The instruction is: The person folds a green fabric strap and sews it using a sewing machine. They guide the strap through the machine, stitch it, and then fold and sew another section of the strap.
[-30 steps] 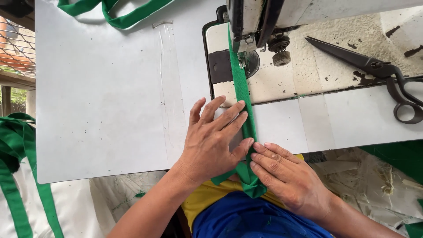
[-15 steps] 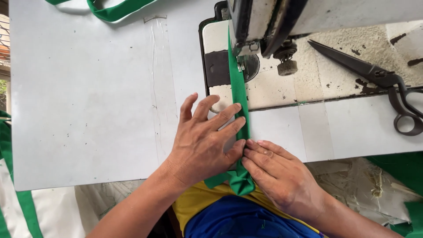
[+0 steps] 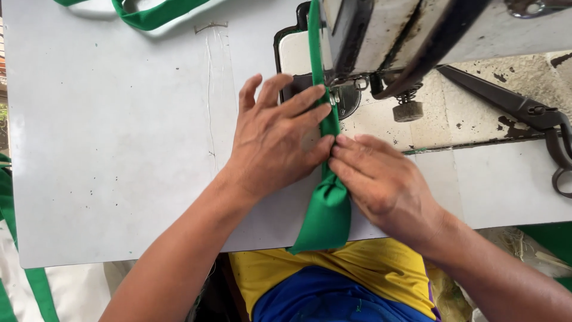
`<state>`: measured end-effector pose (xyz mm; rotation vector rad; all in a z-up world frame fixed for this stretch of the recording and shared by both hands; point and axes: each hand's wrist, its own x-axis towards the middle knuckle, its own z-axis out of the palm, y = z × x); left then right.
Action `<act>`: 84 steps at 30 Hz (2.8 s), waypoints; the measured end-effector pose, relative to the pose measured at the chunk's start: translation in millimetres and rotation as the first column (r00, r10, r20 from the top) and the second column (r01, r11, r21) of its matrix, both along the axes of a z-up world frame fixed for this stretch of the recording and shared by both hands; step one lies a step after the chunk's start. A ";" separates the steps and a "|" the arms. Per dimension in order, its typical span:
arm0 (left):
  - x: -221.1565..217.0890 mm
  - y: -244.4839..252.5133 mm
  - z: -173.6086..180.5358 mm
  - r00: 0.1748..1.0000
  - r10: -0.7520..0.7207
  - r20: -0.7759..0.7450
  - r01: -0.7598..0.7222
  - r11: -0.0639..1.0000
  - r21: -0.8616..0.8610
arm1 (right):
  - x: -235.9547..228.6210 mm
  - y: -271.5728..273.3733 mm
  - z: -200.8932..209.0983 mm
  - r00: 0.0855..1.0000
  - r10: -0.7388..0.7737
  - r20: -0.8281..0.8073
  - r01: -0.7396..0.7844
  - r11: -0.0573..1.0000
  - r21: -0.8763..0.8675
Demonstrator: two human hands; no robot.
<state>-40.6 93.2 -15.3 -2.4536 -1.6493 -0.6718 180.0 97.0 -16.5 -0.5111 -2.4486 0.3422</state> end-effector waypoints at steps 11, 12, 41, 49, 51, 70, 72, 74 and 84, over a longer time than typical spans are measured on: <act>-14.9 51.2 -17.8 0.994 0.106 0.003 -0.106 0.994 0.009 | -7.1 41.8 -17.0 0.995 -0.099 0.019 0.098 0.993 0.060; -14.5 52.3 -19.8 0.991 0.133 0.014 -0.133 0.991 0.029 | -7.1 41.4 -17.5 0.991 -0.135 0.024 0.134 0.990 0.039; 55.8 -232.0 2.3 0.733 0.564 0.381 -0.222 0.728 -0.649 | 36.3 -161.6 -87.3 0.959 -0.180 -0.218 -0.266 -0.317 -0.910; 110.6 -238.0 23.4 0.432 0.817 0.382 0.036 0.408 -0.912 | 67.0 -191.4 -72.3 0.970 -0.230 -0.077 -0.141 -0.279 -0.950; 112.5 -241.2 27.4 0.295 0.844 0.448 0.146 0.423 -0.894 | 77.6 -196.9 -61.8 0.905 -0.421 -0.052 -0.225 -0.370 -0.901; 134.9 -308.4 -8.5 -0.023 0.904 0.427 0.517 0.376 -0.769 | 120.8 -275.6 -107.1 0.745 -0.642 0.181 -0.337 -0.596 -0.728; 130.8 -317.5 -40.7 -0.191 0.779 0.597 0.260 0.626 -0.735 | 121.0 -282.5 -116.1 0.701 -0.681 0.212 -0.303 -0.553 -0.776; 123.8 -314.4 -34.7 -0.374 0.748 0.548 0.374 0.663 -0.649 | 116.6 -286.1 -111.9 0.677 -0.704 0.214 -0.300 -0.529 -0.794; 140.5 -309.4 -0.5 -0.156 0.889 0.430 0.305 0.458 -0.835 | 100.6 -284.0 -71.7 0.736 -0.625 0.260 0.165 -0.206 -0.964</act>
